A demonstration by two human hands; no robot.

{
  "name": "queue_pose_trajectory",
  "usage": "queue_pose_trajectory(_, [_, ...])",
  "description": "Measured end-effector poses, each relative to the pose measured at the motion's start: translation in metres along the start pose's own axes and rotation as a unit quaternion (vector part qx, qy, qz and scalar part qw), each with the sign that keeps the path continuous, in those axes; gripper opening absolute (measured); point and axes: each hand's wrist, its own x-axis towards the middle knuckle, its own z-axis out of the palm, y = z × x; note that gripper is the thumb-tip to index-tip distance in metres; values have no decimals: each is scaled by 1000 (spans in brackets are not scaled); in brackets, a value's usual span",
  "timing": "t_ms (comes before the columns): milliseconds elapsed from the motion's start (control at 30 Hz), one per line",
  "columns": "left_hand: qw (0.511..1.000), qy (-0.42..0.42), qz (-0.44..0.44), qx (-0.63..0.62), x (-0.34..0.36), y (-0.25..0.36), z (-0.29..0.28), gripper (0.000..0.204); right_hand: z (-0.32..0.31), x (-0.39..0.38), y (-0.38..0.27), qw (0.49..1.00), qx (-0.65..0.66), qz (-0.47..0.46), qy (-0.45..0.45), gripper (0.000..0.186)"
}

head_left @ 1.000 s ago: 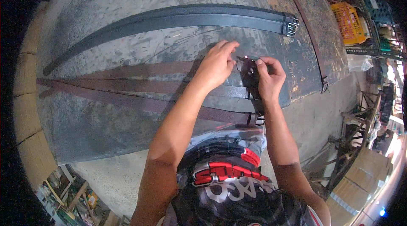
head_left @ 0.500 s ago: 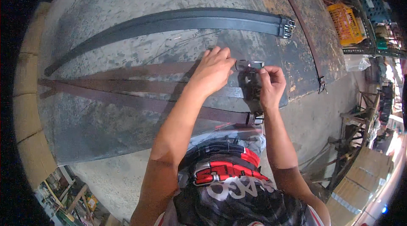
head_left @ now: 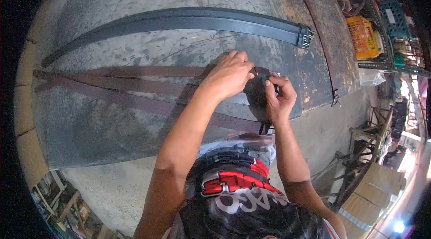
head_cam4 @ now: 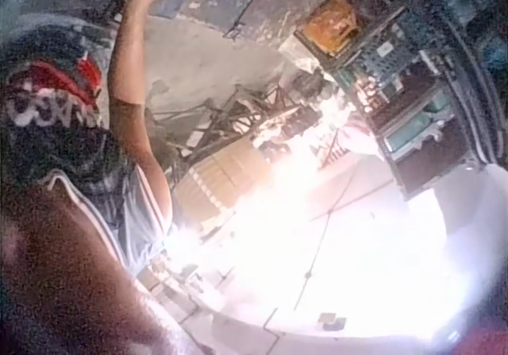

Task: The person uses a small metal tool to adjust the buckles on several leather belts laid out on a workbench. They systematically work on the buckle mechanisms of multiple belts, including brown and black ones, before briefly handling a cardboard box.

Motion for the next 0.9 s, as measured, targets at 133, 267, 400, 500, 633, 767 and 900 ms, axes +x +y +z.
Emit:
queue_pose_trajectory(133, [1000,15,4,1,0,-2,3,27,0,3,-7,1000,-12,-1,6,8])
queue_pose_trajectory(267, [1000,15,3,-6,0,-2,3,27,0,3,-5,1000,-8,-11,0,8])
queue_pose_trajectory(400, [1000,0,2,0,0,-1,-1,27,0,2,-4,1000,1,2,7,8])
queue_pose_trajectory(500, [1000,0,-2,-5,0,-2,0,27,1,2,-6,1000,-1,5,11,9])
queue_pose_trajectory(633, [1000,2,-2,-9,1,-1,-1,27,-2,1,-6,1000,-1,12,5,8])
queue_pose_trajectory(767, [1000,-17,-8,-10,-1,1,-1,34,-23,-10,8,981,77,132,117,8])
queue_pose_trajectory(900, [998,-50,-29,0,1,4,0,40,-86,-14,25,947,119,170,244,14])
